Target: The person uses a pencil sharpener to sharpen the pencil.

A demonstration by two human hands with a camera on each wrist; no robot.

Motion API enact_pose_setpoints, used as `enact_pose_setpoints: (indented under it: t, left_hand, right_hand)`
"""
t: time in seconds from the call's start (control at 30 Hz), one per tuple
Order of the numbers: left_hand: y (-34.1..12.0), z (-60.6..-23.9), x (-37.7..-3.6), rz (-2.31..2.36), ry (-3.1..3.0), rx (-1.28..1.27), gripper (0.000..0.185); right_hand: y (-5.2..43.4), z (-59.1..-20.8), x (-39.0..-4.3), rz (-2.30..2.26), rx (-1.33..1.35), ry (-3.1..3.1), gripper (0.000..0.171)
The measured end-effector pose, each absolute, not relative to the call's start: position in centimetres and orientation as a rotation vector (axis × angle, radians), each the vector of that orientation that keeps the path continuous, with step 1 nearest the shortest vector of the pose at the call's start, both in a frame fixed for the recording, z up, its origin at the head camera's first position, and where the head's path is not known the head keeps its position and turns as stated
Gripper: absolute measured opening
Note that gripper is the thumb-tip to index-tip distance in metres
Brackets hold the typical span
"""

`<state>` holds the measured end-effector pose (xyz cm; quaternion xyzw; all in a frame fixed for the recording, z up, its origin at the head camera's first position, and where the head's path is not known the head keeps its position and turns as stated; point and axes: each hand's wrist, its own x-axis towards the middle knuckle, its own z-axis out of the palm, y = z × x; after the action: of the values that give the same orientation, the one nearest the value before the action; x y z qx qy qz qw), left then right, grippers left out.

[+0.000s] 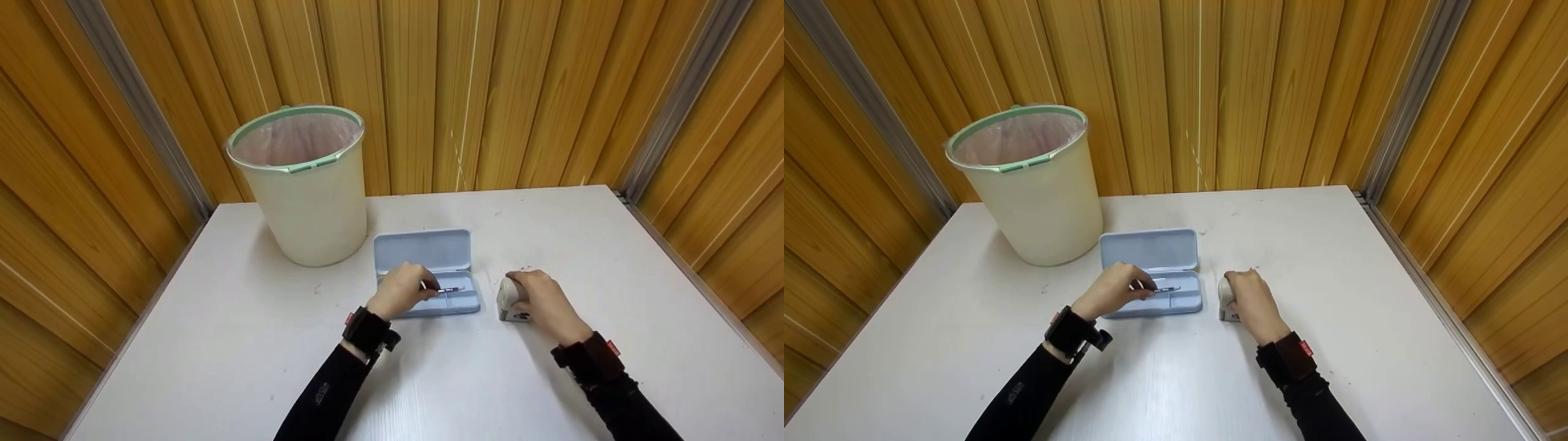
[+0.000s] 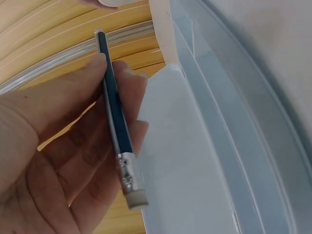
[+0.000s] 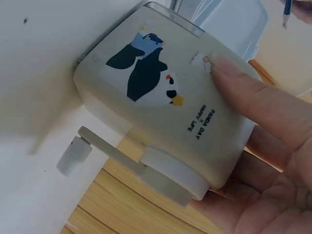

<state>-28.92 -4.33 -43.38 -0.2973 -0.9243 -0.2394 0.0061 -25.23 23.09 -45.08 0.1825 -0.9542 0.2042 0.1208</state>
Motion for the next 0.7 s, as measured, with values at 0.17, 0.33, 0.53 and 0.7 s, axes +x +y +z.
enact_pose_setpoints:
  t: [0.17,0.33,0.53,0.7]
  left_hand:
    - [-2.8,-43.6,-28.8,-0.643,-2.877,-0.956,0.009]
    - [-1.4,-44.0,-28.7,-0.575,-2.859,-0.954,0.009]
    - [-0.2,-44.4,-28.5,-0.535,-2.838,-0.979,0.009]
    - [0.6,-44.6,-28.6,-0.544,-2.819,-0.997,0.008]
  right_hand:
    - [22.6,-45.2,-24.8,0.595,0.576,-2.756,0.052]
    - [22.3,-45.2,-24.6,0.606,0.594,-2.764,0.05]
    - [22.1,-45.0,-24.4,0.601,0.596,-2.766,0.05]
    - [22.0,-45.0,-24.4,0.606,0.592,-2.766,0.051]
